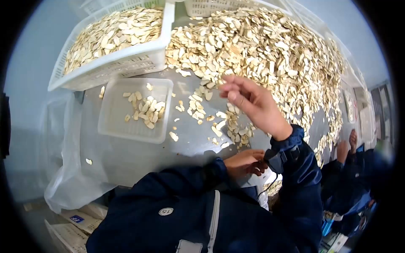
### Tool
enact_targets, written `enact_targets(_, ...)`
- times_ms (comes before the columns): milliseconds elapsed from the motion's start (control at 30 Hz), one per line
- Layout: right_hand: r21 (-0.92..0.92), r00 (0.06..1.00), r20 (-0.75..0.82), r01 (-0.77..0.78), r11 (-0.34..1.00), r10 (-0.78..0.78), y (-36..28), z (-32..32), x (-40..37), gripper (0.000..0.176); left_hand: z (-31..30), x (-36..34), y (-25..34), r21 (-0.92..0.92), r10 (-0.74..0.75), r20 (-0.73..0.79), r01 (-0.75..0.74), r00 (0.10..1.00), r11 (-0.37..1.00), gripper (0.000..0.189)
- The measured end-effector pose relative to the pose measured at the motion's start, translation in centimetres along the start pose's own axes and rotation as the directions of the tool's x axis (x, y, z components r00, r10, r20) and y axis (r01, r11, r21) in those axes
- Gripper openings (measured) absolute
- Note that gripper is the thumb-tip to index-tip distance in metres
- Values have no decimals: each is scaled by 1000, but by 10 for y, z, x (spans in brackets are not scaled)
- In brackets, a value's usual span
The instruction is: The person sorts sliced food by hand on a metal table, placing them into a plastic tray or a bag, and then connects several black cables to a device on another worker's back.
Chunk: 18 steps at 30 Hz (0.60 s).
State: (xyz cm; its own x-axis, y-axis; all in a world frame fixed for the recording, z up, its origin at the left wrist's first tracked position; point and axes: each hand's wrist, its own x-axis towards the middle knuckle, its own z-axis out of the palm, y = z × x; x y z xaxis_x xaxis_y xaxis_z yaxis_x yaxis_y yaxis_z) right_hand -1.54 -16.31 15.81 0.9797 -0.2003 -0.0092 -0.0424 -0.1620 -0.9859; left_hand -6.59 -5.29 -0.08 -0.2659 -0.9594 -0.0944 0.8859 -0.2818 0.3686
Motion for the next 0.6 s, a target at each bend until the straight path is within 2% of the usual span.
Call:
enact_targets(67, -171, 994, -100, 35, 985, -53, 10, -14, -6, 39, 3, -1, 2, 11, -18, -13, 18, 1000, 1000, 14)
enact_targets(100, -346, 984, -167, 5, 938, -67, 20, -25, -16, 37, -2, 5, -1, 5, -23, -17, 23, 1000, 1000, 16)
enact_targets(133, -604, 974, -174, 13, 797, -148, 29, -38, -32, 36, 1, 6, -3, 13, -19, -74, 20, 997, 1000, 19)
enact_targets(200, -850, 971, -142, -20, 526, -193, 46, -47, -71, 35, 1, 4, 0, 8, -37, -52, 38, 998, 999, 23)
enact_targets(233, -912, 974, -107, -17, 409, -197, 61, -54, -94, 37, 4, 0, 2, 3, -59, -86, 60, 995, 998, 24)
enact_targets(267, -932, 978, -141, -80, 355, -151, 71, -59, -117, 34, 2, 0, 0, 45, -20, -68, 23, 997, 999, 25)
enact_targets(333, -931, 959, -239, -182, 315, -152, 95, -75, -161, 38, 7, -2, 3, 27, 8, -61, -7, 998, 1000, 25)
enact_targets(367, -884, 925, -350, -274, 379, -146, 107, -84, -179, 37, 7, -2, 3, 37, -8, -82, 11, 997, 999, 25)
enact_targets(400, -859, 896, -421, -344, 379, -140, 113, -96, -194, 35, 7, -1, 3, 50, -23, -104, 29, 994, 998, 24)
enact_targets(467, -857, 823, -515, -495, 143, -239, 122, -114, -209, 33, 8, -3, 7, 72, -12, -102, 19, 995, 997, 24)
enact_targets(533, -852, 797, -523, -484, 199, -302, 118, -123, -199, 35, 9, -4, 10, 79, -9, -99, 16, 995, 997, 24)
enact_targets(600, -811, 816, -517, -373, 450, -257, 112, -121, -175, 38, 9, -3, 12, 81, -12, -110, 21, 994, 997, 24)
